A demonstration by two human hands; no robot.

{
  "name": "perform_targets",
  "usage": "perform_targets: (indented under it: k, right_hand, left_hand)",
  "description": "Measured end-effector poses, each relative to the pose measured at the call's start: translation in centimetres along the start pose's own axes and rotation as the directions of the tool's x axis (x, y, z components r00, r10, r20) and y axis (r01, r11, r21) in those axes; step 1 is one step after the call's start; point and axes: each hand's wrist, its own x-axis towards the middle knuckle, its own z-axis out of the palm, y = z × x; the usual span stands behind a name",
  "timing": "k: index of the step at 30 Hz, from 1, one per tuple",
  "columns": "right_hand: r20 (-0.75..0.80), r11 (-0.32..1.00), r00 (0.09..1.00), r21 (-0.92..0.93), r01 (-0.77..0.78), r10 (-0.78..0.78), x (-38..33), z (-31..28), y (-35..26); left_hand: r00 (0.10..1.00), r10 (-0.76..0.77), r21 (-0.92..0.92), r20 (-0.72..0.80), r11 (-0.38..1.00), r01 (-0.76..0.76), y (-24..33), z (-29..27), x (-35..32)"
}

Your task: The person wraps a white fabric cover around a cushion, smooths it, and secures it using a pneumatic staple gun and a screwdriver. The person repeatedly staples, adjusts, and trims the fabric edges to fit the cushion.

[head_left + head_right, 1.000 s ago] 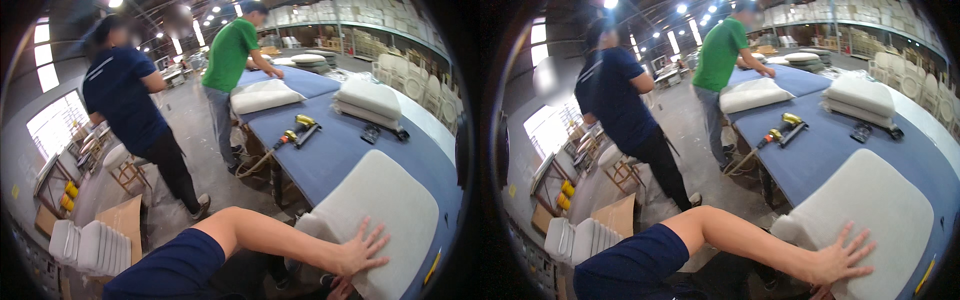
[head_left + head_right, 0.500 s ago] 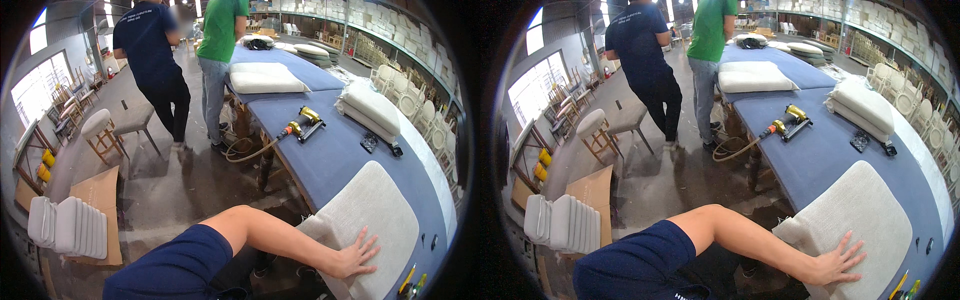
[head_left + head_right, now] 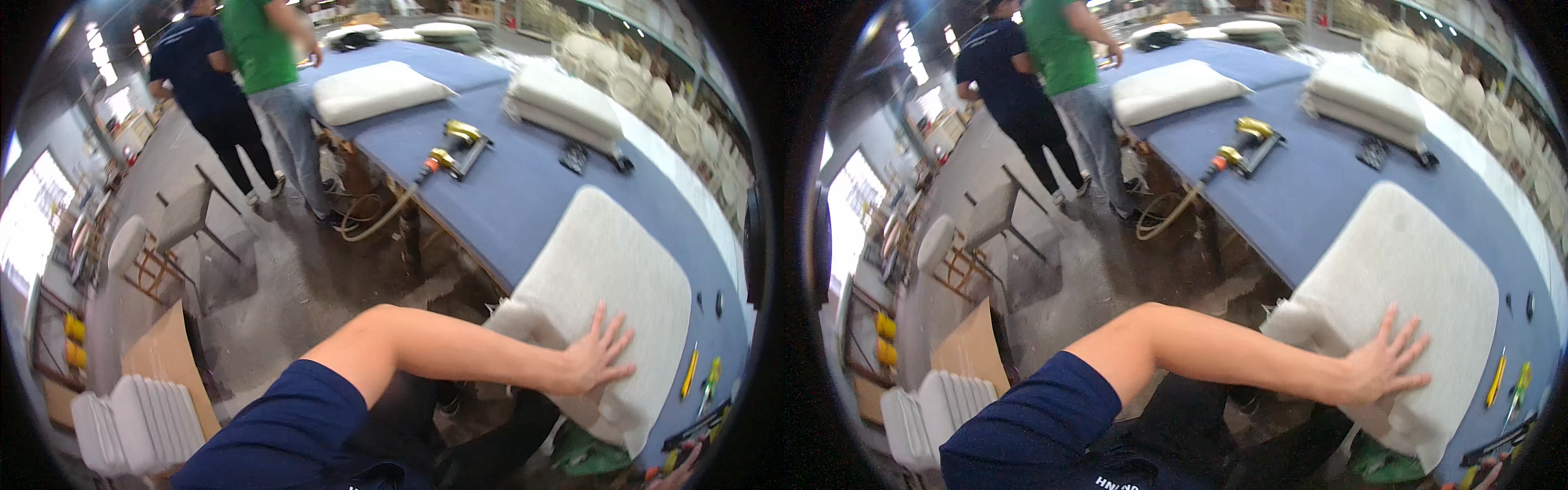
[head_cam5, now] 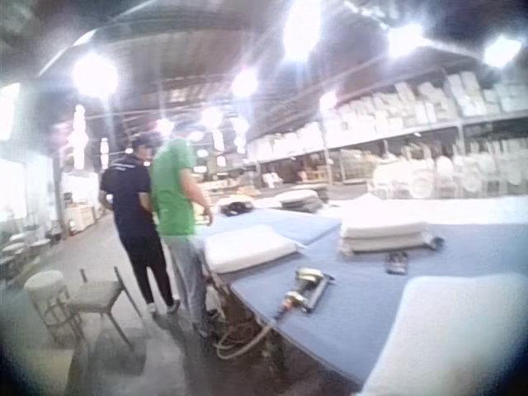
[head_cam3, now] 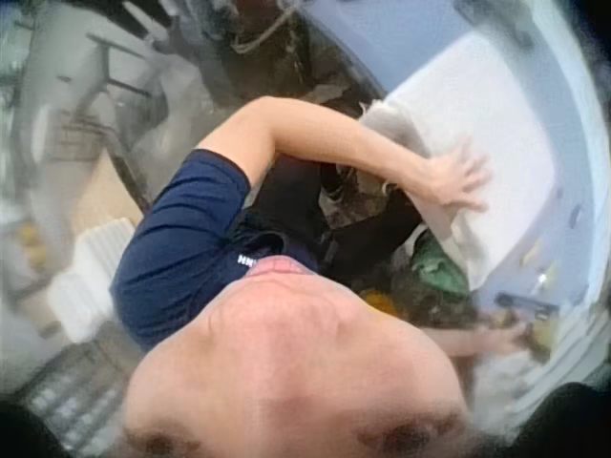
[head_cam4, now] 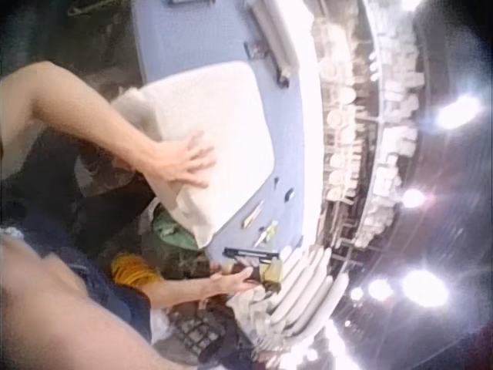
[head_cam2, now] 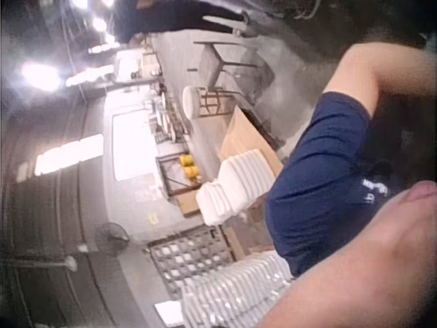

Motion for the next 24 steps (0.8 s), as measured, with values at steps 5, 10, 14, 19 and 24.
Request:
perform_targets:
  k: [5,10,14,19,24]
  right_hand:
    - [0.337,0.789,0.871,0.39,-0.475,0.358,-14.8,5.6,-7.8]
    - [0.412,0.671,0.87,0.567,-0.478,0.271,-20.1,11.4,-13.2]
    - [0.223,0.754,0.956,0.591,-0.287,0.19,-17.1,15.0,-12.6]
    - [0.171,0.742,0.975,0.634,-0.218,0.141,-16.7,16.6,-11.8]
    - [0.19,0.661,0.966,0.703,-0.26,0.178,-16.2,17.2,-12.1]
  left_hand:
    - [0.989,0.098,0.047,-0.11,0.995,-0.093,4.7,1.4,1.0]
    - [0.995,0.044,0.26,-0.089,0.965,-0.02,0.5,-0.8,-1.7]
    - [0.994,0.096,0.277,-0.058,0.958,-0.076,-0.6,-0.5,0.1]
    - [0.996,0.091,0.289,0.001,0.953,-0.088,-0.3,-0.3,0.3]
    - [0.997,0.076,0.279,0.033,0.957,-0.082,-0.2,-1.1,0.0]
